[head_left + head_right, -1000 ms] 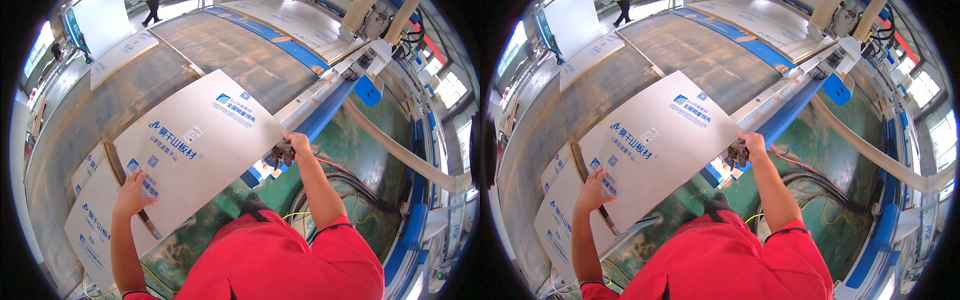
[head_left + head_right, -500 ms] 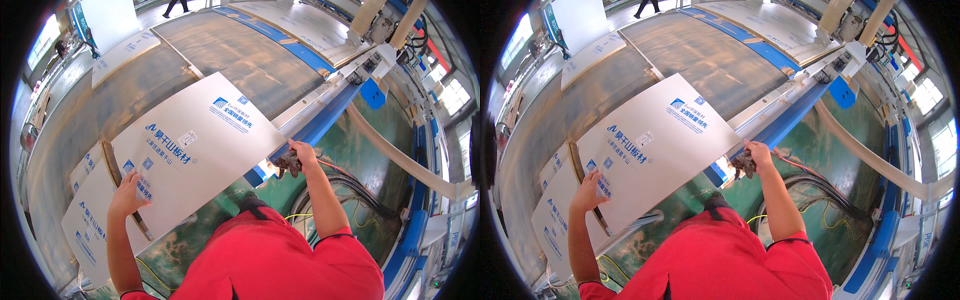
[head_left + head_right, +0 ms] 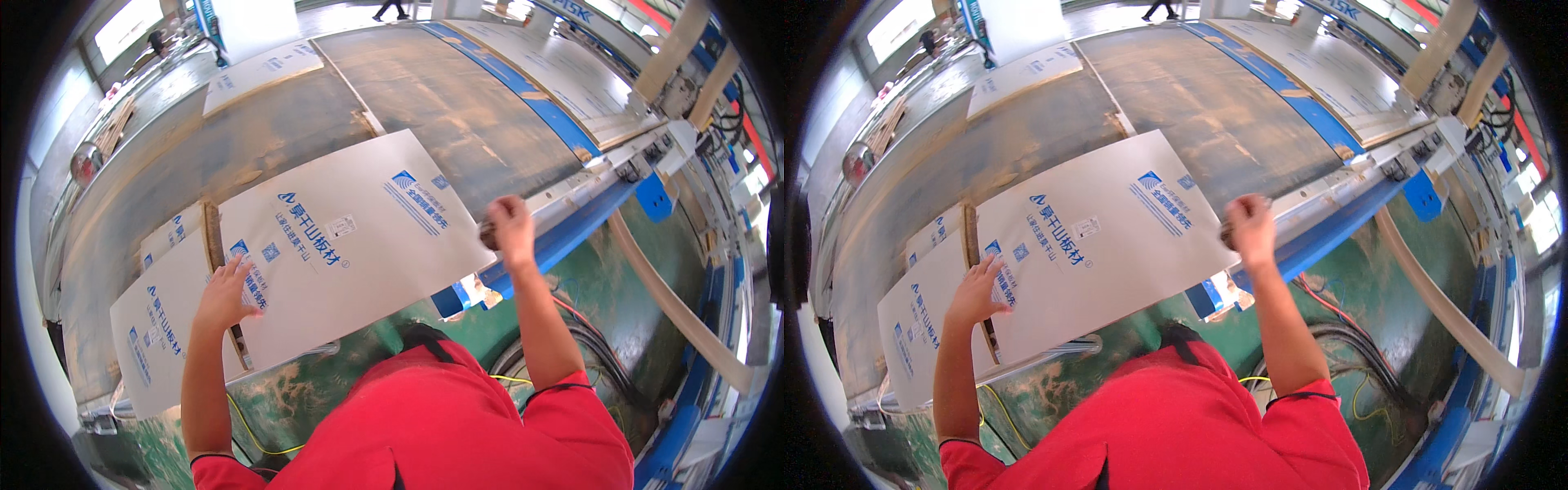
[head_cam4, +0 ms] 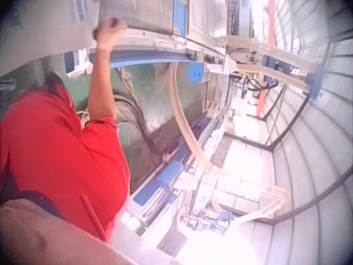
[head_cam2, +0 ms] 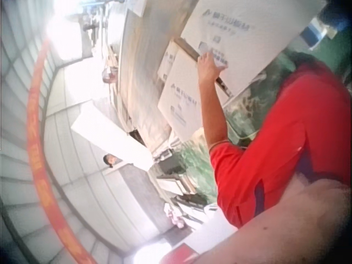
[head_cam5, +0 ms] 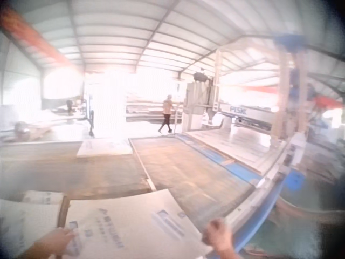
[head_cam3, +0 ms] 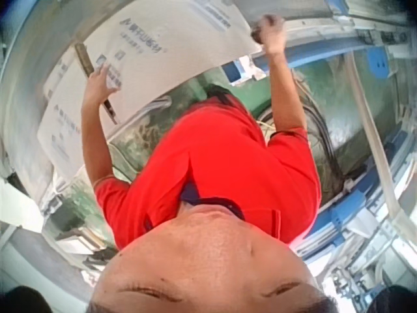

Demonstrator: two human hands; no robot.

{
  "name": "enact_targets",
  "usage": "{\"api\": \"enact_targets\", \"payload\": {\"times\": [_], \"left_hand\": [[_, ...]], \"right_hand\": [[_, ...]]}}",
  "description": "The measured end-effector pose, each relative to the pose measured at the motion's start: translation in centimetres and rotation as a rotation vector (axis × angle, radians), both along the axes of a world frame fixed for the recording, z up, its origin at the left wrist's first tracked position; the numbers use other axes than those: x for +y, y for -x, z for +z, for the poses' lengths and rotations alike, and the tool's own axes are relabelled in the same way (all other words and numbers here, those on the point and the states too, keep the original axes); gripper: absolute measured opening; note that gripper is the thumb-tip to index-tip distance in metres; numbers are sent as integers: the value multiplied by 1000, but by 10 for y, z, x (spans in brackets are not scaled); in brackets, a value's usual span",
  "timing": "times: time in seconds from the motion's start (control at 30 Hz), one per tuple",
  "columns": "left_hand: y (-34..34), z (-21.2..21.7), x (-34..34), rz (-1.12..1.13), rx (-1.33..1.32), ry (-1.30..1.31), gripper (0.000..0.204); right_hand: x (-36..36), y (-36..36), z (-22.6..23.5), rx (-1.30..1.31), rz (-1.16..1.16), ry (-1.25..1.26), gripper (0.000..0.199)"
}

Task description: The person cleans large white boards with a cloth, wiping the edges and surfaces before placing them onto a stack.

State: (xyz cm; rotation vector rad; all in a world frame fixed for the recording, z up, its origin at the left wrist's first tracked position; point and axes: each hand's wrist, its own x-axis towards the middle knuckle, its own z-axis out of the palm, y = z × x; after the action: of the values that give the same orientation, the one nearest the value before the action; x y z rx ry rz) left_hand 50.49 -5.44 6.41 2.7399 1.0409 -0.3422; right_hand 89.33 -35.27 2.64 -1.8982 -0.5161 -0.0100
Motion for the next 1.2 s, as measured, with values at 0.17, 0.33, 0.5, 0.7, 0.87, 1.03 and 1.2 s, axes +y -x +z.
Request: {"api": "enact_targets", "payload": {"times": [0.17,0.33,0.5,0.7,0.87,1.03,1.2], "left_hand": [[8,-4,-14,49,-49,-27,95],[11,-16,-22,99,-36,-49,89],[1,-26,-6,158,-45,-38,85],[-43,-18,15,202,-96,9,84],[-91,-24,32,238,-82,7,86],[-112,-32,49,274,-100,4,86],[-103,-33,54,282,-89,14,85]], "right_hand": [[39,41,-27,-396,636,284,30],[63,20,-37,-432,479,309,29],[97,-20,-54,-528,615,344,31],[205,-96,-51,-617,710,309,38],[320,-197,-77,-651,487,239,27],[390,-159,-75,-492,675,248,27],[445,-66,-99,-576,790,135,24]]}}
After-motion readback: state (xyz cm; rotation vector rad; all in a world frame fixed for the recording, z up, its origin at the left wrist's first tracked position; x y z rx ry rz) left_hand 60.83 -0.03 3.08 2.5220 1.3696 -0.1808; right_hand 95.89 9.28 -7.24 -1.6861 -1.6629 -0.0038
